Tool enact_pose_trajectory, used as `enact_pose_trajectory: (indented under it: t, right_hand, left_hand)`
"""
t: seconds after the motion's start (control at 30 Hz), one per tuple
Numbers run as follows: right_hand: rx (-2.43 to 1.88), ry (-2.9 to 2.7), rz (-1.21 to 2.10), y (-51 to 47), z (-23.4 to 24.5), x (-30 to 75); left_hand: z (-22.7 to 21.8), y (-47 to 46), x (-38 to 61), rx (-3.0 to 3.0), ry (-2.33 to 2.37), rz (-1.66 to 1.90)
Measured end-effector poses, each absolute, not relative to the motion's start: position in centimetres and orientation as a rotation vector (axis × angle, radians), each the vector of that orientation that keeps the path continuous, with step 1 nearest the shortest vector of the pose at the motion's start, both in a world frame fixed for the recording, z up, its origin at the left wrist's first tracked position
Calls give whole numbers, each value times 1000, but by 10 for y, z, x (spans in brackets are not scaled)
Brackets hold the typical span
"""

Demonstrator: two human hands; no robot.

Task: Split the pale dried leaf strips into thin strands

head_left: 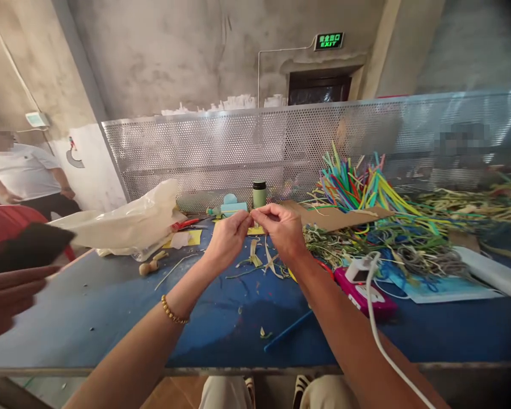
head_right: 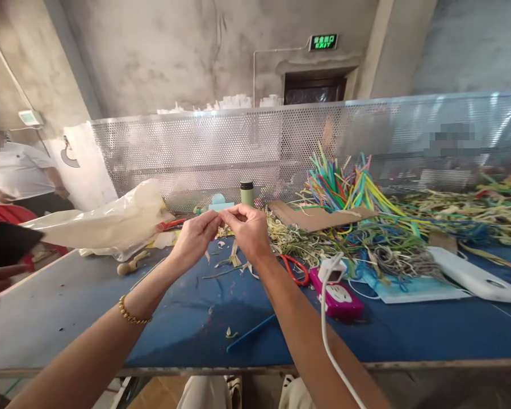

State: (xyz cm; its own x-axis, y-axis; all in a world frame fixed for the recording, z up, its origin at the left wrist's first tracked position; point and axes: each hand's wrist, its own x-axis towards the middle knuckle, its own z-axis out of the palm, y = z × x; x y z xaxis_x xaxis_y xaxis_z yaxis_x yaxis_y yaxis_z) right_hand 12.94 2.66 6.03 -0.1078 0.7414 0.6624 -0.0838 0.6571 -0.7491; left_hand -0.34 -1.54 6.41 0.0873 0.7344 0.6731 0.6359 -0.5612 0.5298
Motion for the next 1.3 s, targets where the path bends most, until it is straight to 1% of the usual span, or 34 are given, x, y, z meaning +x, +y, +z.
enact_pose_trajectory:
  t: [0.27, 0.37, 0.43, 0.5, 0.57, 0.67, 0.77, 0.87, 1.1, 1.3]
  right_hand:
    - [-577, -1647, 719, 28, 68, 128]
    - [-635, -1669, 626, 38, 66, 130]
    - [-697, -1840, 547, 46, 57, 132]
    - [-759, -2222, 466, 52, 39, 134]
    - [-827, -2508, 273, 54, 16, 134]
    - [-924, -2678, -87, 50, -12, 132]
    - [-942, -2729, -249, 45, -27, 129]
    - [-955, -2719, -245, 44, -28, 127]
    - [-894, -2517, 57, 45, -5, 134]
    - [-903, -2438, -31, 41, 1, 139]
  left_hand:
    - [71, -22, -16, 2369, 1550, 1387]
    - [66, -24, -35, 2322, 1671, 1419]
    - [56, -23, -52, 2229, 1723, 1441]
    - [41, -20, -68, 2086, 1693, 1406]
    - [26, -17, -80, 1868, 1624, 1373]
    - [12, -15, -86, 1625, 1500, 1343]
    - [9, -13, -84, 1548, 1423, 1339]
    - [12, -10, -79, 1540, 1372, 1332]
    - [21, 7, -50, 1604, 1377, 1296]
    - [8, 21, -22, 1594, 1431, 1171]
